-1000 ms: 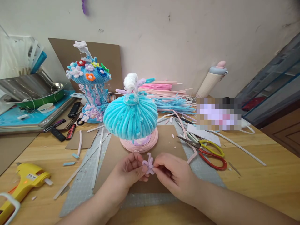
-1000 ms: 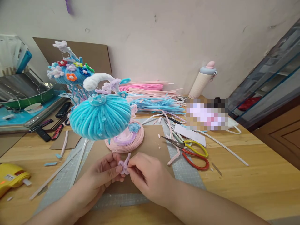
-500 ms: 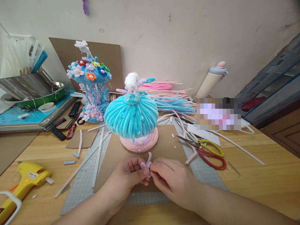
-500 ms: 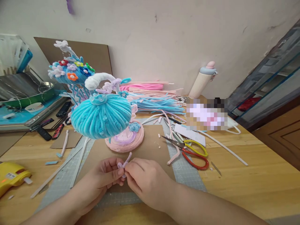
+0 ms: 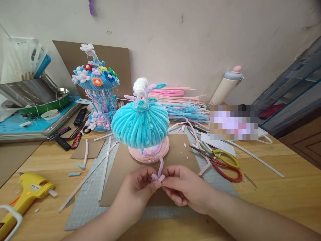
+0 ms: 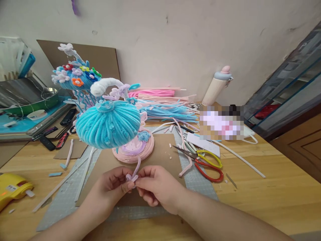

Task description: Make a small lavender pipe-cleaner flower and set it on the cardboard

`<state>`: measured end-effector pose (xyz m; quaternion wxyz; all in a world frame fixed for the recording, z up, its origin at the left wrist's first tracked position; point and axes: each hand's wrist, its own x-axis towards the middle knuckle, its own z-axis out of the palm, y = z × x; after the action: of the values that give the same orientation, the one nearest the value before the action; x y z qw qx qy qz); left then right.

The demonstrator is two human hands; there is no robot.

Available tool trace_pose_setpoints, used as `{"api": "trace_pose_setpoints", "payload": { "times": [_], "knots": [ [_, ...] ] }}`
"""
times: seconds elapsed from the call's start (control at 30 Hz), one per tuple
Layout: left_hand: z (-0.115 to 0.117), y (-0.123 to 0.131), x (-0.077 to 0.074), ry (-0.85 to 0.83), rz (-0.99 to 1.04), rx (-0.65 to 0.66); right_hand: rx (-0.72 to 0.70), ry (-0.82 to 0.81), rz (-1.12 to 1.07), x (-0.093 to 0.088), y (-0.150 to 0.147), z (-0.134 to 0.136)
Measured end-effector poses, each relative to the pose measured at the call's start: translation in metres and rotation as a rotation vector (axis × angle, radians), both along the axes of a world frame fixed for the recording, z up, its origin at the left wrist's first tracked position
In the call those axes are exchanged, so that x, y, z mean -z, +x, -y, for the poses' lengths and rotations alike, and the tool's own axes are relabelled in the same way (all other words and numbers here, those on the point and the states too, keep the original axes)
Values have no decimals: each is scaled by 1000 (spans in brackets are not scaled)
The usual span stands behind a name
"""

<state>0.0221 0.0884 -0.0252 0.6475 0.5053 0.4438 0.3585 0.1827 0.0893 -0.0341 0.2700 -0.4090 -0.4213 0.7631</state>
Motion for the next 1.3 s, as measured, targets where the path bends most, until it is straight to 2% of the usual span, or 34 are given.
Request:
{"api": "trace_pose_setpoints", "payload": {
  "times": [0.1,0.17,0.23,0.3,0.43,0.63,0.73,0.8,0.9,1.0,1.07,1.13,1.3],
  "knots": [
    [-2,-3,2,-51,-49,74,54,459,272,-1,7,1],
    [-3,-5,4,-76,-35,98,11,781,410,-4,11,1],
    [-4,-6,5,-89,9,90,-68,981,476,-7,15,2],
    [-4,-7,6,-117,70,67,-99,1077,516,-9,17,2],
    [-5,-7,6,-160,141,36,-146,1157,566,-5,17,3],
    [-4,-4,7,-202,167,2,-101,1237,598,0,14,5],
    [-2,-4,7,-133,132,8,-63,1194,582,-1,11,6],
    [0,-3,6,-80,56,4,-11,1066,561,-2,8,7],
    [3,-3,2,42,-98,0,63,744,489,-5,4,6],
    [5,-4,2,149,-181,28,67,317,256,-5,1,1],
    [5,-4,4,157,-177,37,56,86,97,-3,0,-2],
    [3,-4,6,99,-125,20,72,21,31,0,0,-4],
    [-3,-4,4,-160,164,35,73,107,-11,0,3,-4]
  ]
}}
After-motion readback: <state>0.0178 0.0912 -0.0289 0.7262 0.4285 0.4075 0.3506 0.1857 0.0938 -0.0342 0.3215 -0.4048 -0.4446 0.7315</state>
